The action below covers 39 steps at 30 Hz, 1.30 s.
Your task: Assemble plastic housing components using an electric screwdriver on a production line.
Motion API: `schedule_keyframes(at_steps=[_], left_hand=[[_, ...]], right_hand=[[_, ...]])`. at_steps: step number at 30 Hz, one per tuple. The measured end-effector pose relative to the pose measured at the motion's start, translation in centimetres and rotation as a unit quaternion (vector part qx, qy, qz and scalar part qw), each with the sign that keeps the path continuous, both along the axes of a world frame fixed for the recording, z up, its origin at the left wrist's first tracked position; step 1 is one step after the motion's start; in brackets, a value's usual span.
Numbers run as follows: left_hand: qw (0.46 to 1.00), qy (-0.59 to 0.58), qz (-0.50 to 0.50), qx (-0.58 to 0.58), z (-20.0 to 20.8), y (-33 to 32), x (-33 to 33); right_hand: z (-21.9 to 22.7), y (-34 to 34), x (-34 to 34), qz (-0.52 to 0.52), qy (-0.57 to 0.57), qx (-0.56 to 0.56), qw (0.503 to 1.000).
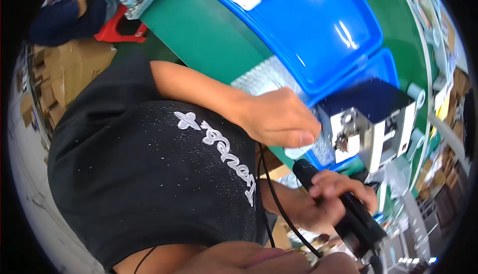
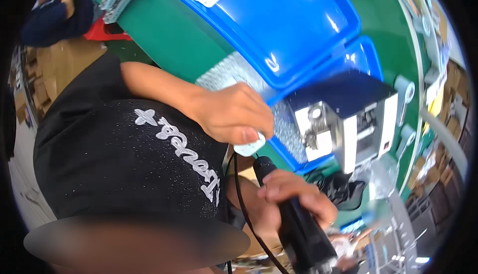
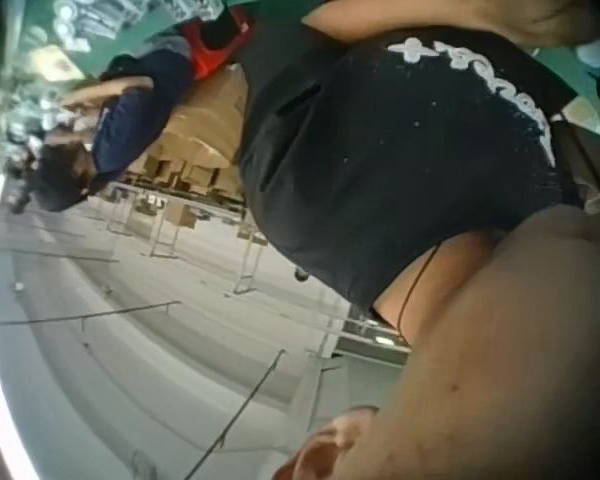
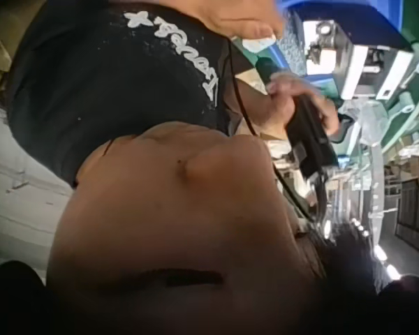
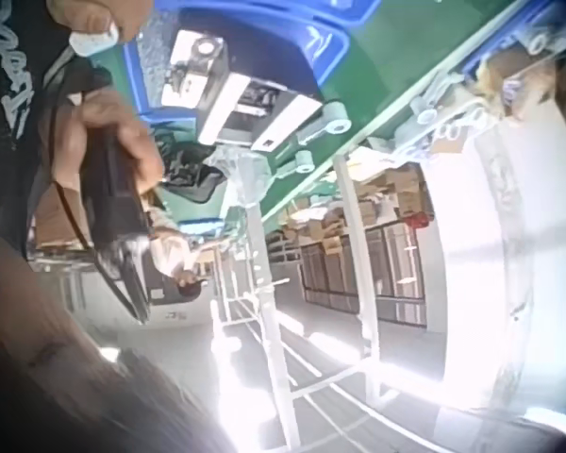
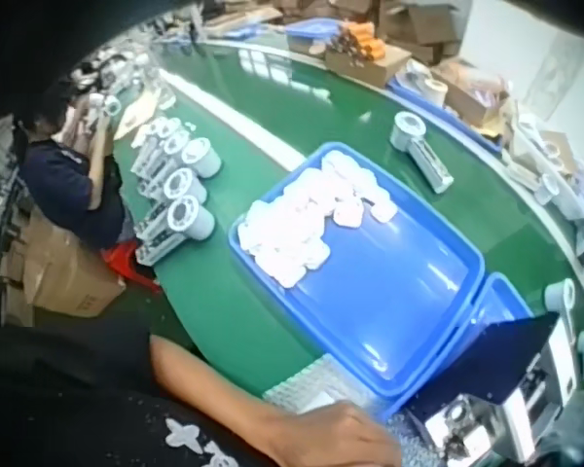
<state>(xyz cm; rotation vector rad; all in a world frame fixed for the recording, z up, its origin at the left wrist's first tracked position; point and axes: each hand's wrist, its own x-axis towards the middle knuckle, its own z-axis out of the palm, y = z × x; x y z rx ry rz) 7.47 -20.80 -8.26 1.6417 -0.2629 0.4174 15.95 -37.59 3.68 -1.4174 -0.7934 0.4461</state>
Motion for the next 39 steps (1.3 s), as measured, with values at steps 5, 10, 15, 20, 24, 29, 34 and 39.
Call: schedule_keyframes(at_steps=[5,10,15,20,24,29,34,39], left_hand=[[1.0,-0.017,0.018,-0.01,-1.9,-2.8,1.3],[0.998,0.007,0.007,-0.062,-0.6,-1.7,0.7],[0.998,-0.024,0.006,-0.051,-0.8,-0.9,-0.5],[0.993,-0.056,-0.061,-0.083,-0.8,-0.7,0.0],[0.988,-0.065,-0.102,-0.093,-0.6,0.0,0.6],[0.996,-0.073,-0.051,-0.032,-1.0,0.5,0.7],[0.995,-0.071,-0.065,-0.031,-1.7,0.5,1.2],[0.994,-0.073,-0.065,-0.038,-1.1,-0.3,1.0]], right_hand=[[-2.5,-2.7,-2.0,-0.027,0.005,-0.259,0.966],[-14.6,-9.4,-2.6,-0.169,0.018,-0.11,0.979],[-11.1,-3.7,-2.2,-0.115,-0.105,-0.055,0.986],[-9.5,-1.8,-2.6,-0.129,-0.152,-0.054,0.978],[-7.9,-0.2,-5.2,-0.268,-0.018,-0.097,0.958],[-4.1,2.3,-6.1,-0.317,0.053,-0.207,0.924],[-5.3,3.4,-6.8,-0.354,0.077,-0.165,0.917],[-5.9,3.3,-6.2,-0.398,0.089,-0.101,0.907]])
